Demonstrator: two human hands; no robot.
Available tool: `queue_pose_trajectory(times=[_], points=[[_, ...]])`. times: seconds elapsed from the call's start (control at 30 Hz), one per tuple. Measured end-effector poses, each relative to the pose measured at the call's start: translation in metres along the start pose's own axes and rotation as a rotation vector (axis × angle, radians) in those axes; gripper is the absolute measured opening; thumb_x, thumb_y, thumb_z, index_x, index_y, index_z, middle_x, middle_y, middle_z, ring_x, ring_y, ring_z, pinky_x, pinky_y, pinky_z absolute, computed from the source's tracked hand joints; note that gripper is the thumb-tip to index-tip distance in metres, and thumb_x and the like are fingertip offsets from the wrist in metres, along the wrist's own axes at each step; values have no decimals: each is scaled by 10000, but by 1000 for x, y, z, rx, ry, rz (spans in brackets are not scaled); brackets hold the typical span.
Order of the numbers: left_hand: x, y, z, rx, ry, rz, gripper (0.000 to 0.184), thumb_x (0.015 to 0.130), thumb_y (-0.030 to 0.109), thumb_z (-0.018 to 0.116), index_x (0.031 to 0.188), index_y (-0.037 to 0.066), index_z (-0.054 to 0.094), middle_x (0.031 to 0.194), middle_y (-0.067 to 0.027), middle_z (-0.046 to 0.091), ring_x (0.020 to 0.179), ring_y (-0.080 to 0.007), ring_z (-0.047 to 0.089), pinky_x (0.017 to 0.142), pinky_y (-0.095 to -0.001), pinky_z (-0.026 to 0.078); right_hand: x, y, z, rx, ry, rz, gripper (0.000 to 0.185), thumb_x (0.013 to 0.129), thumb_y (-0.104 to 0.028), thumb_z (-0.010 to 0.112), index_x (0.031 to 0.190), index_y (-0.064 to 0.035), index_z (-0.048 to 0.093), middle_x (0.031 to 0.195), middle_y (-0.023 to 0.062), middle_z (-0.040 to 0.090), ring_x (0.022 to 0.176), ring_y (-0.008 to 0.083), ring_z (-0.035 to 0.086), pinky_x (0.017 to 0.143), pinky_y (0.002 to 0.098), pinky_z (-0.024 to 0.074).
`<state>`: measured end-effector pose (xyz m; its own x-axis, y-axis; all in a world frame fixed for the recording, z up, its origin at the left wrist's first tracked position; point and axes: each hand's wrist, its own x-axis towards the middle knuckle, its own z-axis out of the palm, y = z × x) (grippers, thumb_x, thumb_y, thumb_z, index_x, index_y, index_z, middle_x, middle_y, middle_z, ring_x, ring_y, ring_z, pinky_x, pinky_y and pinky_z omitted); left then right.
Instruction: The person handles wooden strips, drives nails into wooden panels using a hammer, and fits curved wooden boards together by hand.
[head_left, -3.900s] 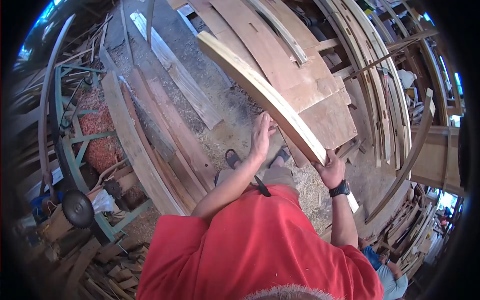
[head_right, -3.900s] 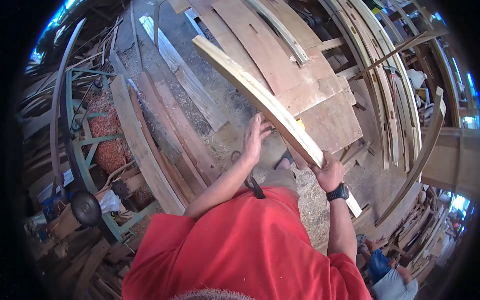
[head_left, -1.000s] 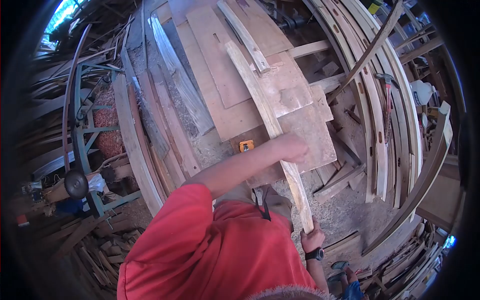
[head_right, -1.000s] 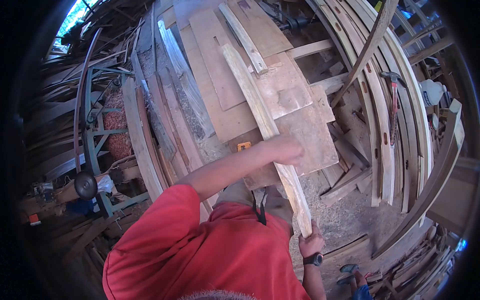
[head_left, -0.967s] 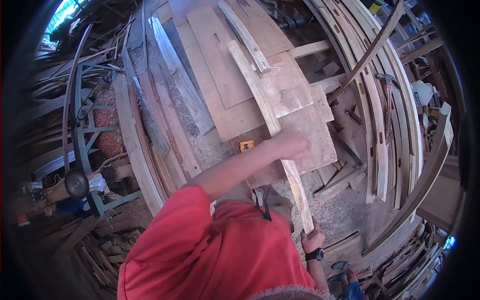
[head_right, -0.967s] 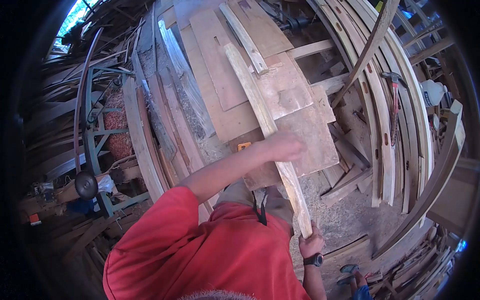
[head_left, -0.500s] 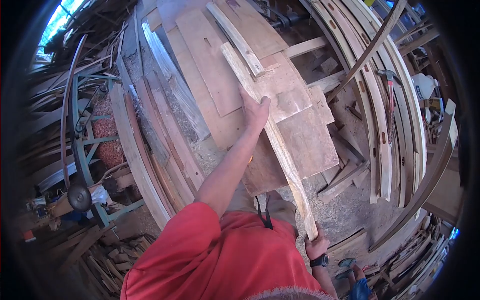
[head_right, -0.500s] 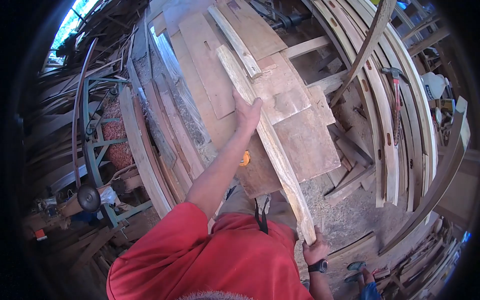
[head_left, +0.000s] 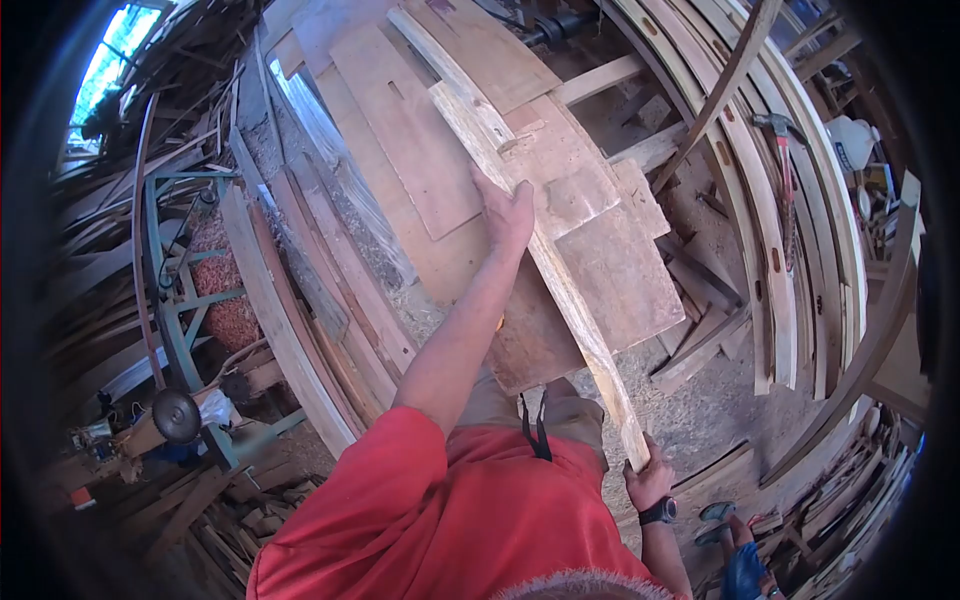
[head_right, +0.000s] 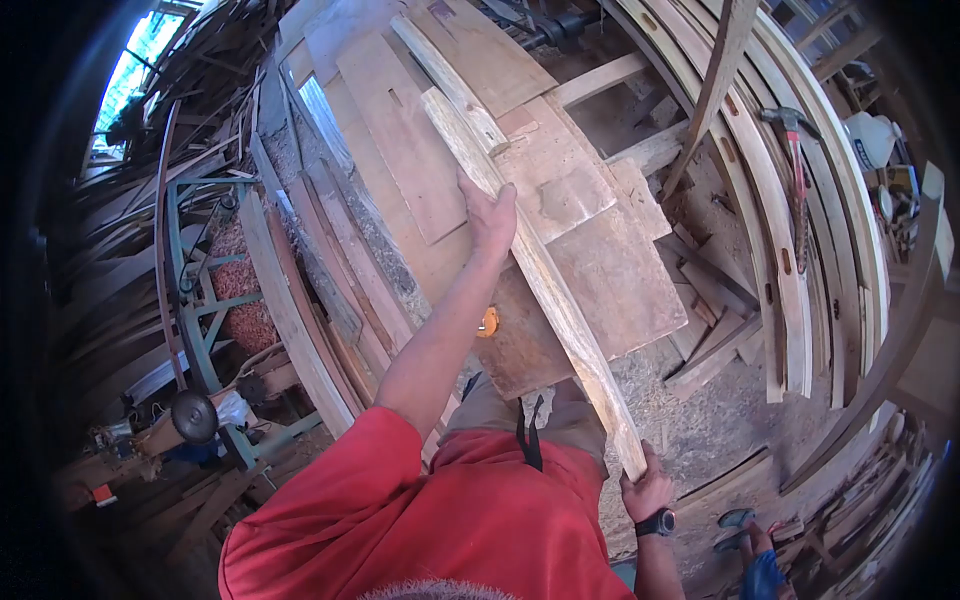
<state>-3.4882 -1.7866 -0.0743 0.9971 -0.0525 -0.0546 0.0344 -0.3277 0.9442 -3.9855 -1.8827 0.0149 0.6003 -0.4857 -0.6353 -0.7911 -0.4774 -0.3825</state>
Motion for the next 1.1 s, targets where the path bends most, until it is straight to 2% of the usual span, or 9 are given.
queue_pose_trajectory(times=[0.07,0.13,0.2,0.23,0.3,0.57,0.77,0.83,1.1], points=[[5,-4,5,46,16,-17,946,889,163,639,1559,-146,47,1567,-406,241,1490,-469,289,1250,-451,253,6,-3,1,1,-16,17,759,711,-101,782,1436,-69,558,1039,250,731,882,430,721,795,504,589],[13,-6,6,88,84,18,899,888,129,623,1567,-110,85,1523,-376,343,1408,-442,427,1195,-431,344,10,-2,6,3,-35,29,766,715,-104,785,1444,-73,550,1026,253,731,870,431,720,789,507,588],[16,-7,6,88,80,19,896,891,135,623,1567,-107,87,1510,-378,363,1395,-445,443,1189,-432,351,13,4,13,17,91,-80,695,719,-127,777,1392,-99,606,891,240,732,801,422,720,765,496,581],[19,-3,5,84,80,22,892,895,140,624,1567,-104,90,1498,-379,382,1382,-448,458,1183,-432,358,14,1,12,19,92,-78,695,719,-127,777,1392,-99,606,891,240,732,801,422,720,765,496,581],[23,3,2,81,59,9,895,905,156,622,1557,-123,76,1507,-398,350,1398,-473,425,1191,-452,343,17,-9,7,18,17,-54,767,720,-114,790,1446,-78,546,997,246,734,853,430,719,777,512,586],[37,5,-2,108,73,-16,920,909,186,624,1567,-104,51,1490,-415,365,1377,-502,438,1163,-480,367,27,-18,10,-12,-3,-34,740,714,-128,807,1411,-57,570,971,241,732,819,422,717,750,512,582],[42,1,-2,42,37,-130,940,908,202,637,1560,-115,39,1504,-421,341,1406,-508,402,1182,-482,341,28,-27,10,-33,46,-81,697,744,-172,812,1393,-52,589,776,210,720,735,404,718,708,499,571],[47,-10,2,45,76,-2,942,903,202,651,1551,-130,53,1514,-424,324,1421,-514,377,1203,-481,317,31,-17,17,-49,40,-114,692,751,-179,811,1392,-49,586,757,211,713,718,400,717,691,506,569],[50,-9,1,44,120,50,906,874,173,658,1538,-142,127,1528,-403,329,1423,-510,378,1212,-487,310,32,-24,18,-71,103,-156,670,759,-165,805,1392,-101,593,633,158,676,606,367,700,616,487,556]])
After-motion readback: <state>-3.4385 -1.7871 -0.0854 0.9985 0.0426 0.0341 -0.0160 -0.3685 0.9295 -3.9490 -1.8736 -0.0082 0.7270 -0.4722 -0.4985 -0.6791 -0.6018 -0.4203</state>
